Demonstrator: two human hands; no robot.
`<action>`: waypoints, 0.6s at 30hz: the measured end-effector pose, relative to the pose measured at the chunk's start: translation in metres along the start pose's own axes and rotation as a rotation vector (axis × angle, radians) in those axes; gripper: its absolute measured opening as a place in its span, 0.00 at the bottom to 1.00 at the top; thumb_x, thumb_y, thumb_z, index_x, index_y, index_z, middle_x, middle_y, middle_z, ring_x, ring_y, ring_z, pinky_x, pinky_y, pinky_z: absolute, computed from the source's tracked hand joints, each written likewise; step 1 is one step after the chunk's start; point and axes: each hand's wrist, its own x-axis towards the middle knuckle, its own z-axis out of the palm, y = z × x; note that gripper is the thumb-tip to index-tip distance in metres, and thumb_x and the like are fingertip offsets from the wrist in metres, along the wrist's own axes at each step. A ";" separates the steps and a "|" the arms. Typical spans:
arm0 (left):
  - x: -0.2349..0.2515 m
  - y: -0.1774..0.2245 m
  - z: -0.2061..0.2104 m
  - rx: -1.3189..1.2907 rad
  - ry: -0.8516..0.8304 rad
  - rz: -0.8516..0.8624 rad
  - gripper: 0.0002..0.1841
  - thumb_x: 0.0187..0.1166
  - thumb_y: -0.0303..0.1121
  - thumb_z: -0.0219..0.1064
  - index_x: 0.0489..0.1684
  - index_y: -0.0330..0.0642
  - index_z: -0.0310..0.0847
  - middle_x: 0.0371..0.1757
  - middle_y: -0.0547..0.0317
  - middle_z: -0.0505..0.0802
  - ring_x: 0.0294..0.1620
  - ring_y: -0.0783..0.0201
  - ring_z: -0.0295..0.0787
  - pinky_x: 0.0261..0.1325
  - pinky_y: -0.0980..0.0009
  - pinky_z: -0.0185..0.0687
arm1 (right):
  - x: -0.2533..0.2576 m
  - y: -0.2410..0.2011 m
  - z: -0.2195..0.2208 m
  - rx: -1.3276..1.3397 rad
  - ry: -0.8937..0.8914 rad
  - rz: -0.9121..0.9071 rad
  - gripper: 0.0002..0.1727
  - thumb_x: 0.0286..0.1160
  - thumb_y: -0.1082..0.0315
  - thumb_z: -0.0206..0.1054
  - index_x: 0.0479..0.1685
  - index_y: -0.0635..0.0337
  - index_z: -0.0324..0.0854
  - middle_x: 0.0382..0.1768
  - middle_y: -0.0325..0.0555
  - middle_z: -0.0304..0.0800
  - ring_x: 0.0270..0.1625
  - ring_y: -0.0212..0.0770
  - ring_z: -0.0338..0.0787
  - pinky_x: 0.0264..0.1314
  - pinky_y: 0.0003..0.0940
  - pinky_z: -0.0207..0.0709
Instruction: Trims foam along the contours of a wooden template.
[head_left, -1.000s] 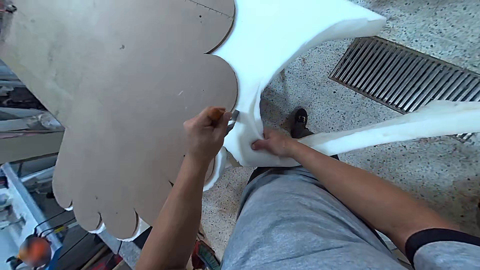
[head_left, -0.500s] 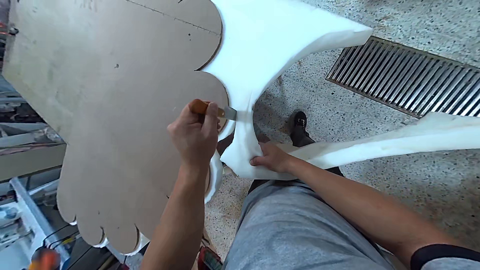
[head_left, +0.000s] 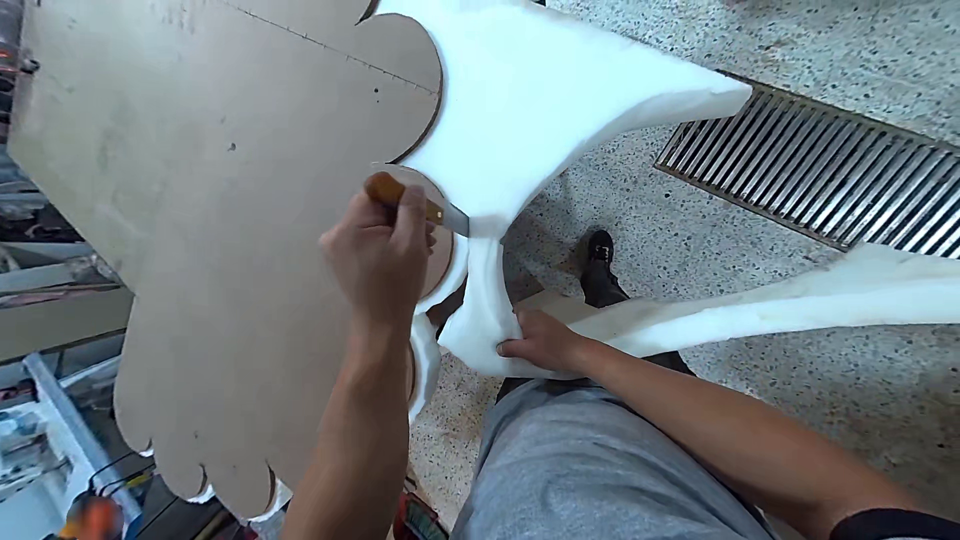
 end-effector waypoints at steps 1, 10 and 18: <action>0.001 0.005 -0.003 -0.028 0.040 0.004 0.09 0.87 0.38 0.66 0.41 0.42 0.84 0.26 0.65 0.95 0.21 0.67 0.94 0.23 0.66 0.95 | 0.000 0.001 -0.001 -0.002 -0.009 0.001 0.27 0.71 0.46 0.75 0.58 0.57 0.80 0.36 0.44 0.92 0.40 0.42 0.93 0.47 0.50 0.87; 0.029 0.007 0.002 0.141 -0.031 -0.123 0.11 0.88 0.42 0.63 0.38 0.47 0.82 0.22 0.68 0.93 0.17 0.70 0.92 0.19 0.69 0.92 | 0.002 -0.021 -0.034 0.042 -0.134 0.052 0.41 0.64 0.40 0.79 0.74 0.52 0.73 0.53 0.46 0.92 0.55 0.43 0.92 0.62 0.53 0.85; 0.000 -0.015 -0.009 0.147 -0.140 0.090 0.11 0.85 0.40 0.65 0.49 0.43 0.87 0.27 0.68 0.91 0.21 0.78 0.84 0.23 0.76 0.82 | 0.053 -0.075 -0.132 0.651 0.296 0.044 0.36 0.74 0.45 0.75 0.73 0.59 0.73 0.54 0.48 0.93 0.52 0.45 0.95 0.55 0.46 0.91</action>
